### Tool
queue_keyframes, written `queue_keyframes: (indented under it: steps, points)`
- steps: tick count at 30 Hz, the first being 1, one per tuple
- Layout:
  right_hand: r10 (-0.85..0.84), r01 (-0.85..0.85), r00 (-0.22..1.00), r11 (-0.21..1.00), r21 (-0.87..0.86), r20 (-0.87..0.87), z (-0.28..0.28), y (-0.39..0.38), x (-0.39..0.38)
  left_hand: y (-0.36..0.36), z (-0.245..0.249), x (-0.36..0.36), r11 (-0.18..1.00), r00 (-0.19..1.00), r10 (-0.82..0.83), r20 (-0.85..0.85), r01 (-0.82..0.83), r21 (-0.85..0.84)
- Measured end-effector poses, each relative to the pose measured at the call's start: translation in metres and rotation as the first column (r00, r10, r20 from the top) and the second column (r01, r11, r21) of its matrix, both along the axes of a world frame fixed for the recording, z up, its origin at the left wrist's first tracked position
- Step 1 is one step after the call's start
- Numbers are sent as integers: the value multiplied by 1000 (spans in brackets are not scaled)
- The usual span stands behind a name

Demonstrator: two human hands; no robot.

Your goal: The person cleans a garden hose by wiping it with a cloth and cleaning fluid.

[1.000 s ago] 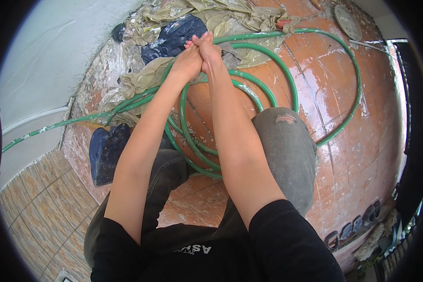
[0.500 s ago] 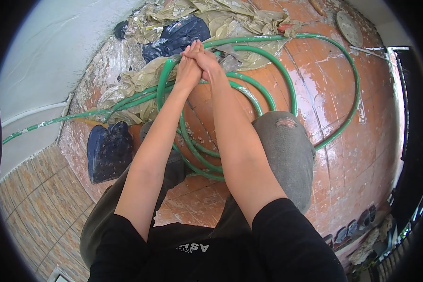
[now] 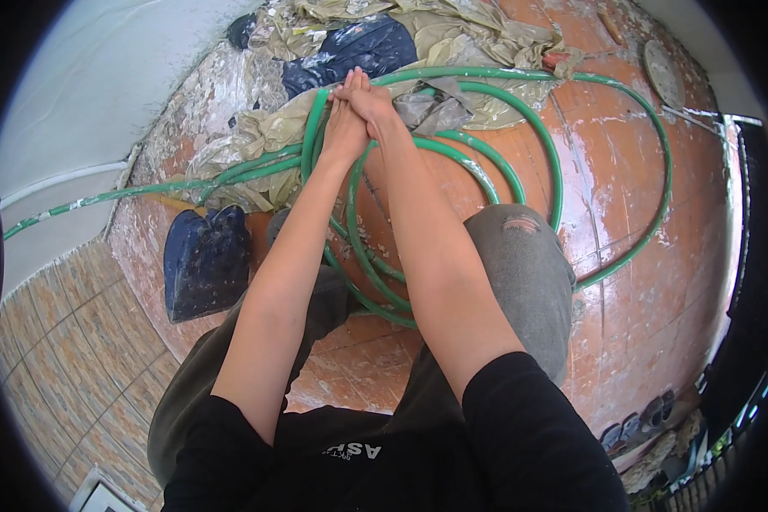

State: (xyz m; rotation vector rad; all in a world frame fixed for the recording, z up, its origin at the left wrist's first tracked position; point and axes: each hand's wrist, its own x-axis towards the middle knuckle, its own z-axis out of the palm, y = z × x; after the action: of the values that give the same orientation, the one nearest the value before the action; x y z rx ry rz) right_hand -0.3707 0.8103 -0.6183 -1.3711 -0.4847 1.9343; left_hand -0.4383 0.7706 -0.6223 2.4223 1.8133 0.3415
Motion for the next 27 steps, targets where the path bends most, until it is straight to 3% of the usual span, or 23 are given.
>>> queue_keyframes:
  steps: [1, 8, 12, 14, 18, 20, 21, 22, 23, 24, 25, 27]
  points:
    - [1, 4, 991, 999, 37, -133, 1, 0, -1, 2, 0, -2, 1000, 1000, -15, 5, 15, 7]
    - [-154, 151, 987, 987, -44, -52, 13, 5, -13, 2, 7, -9, 996, 994, -60, 92, 54, 73]
    - [-43, 50, 993, 997, 56, -107, 12, 1, -10, 3, 16, -9, 995, 999, -2, 36, -1, 98]
    - [-110, 117, 884, 993, -14, -454, 9, 0, -6, 4, 24, -8, 997, 984, 34, 174, -46, 66]
    - [-78, 106, 901, 993, 44, -426, -1, 2, -2, 13, 21, -14, 995, 996, -93, 15, 92, 48]
    - [-140, 157, 877, 988, -1, -459, -3, 2, 3, 17, 23, -14, 995, 925, -12, 379, 48, -86]
    - [-145, 163, 876, 987, -1, -460, -4, 2, 3, 18, 23, -12, 995, 925, -17, 379, 53, -86]
    - [-145, 164, 900, 986, 11, -410, -3, 3, 0, 21, 30, -8, 951, 437, 307, 846, -102, -292]
    - [-144, 162, 921, 987, 20, -361, -2, 3, -4, 24, 43, -5, 842, -288, 494, 820, -75, -534]
    - [-146, 164, 920, 986, 18, -363, -2, 1, -9, 26, 57, -6, 800, -635, 429, 643, -62, -596]
    - [-69, 104, 954, 989, 107, -292, -1, 0, -13, 26, 67, -13, 798, -790, 396, 468, 44, -601]
    - [75, -39, 989, 962, 271, -125, 2, -1, -22, 23, 62, -28, 900, -868, 376, 324, 259, -350]
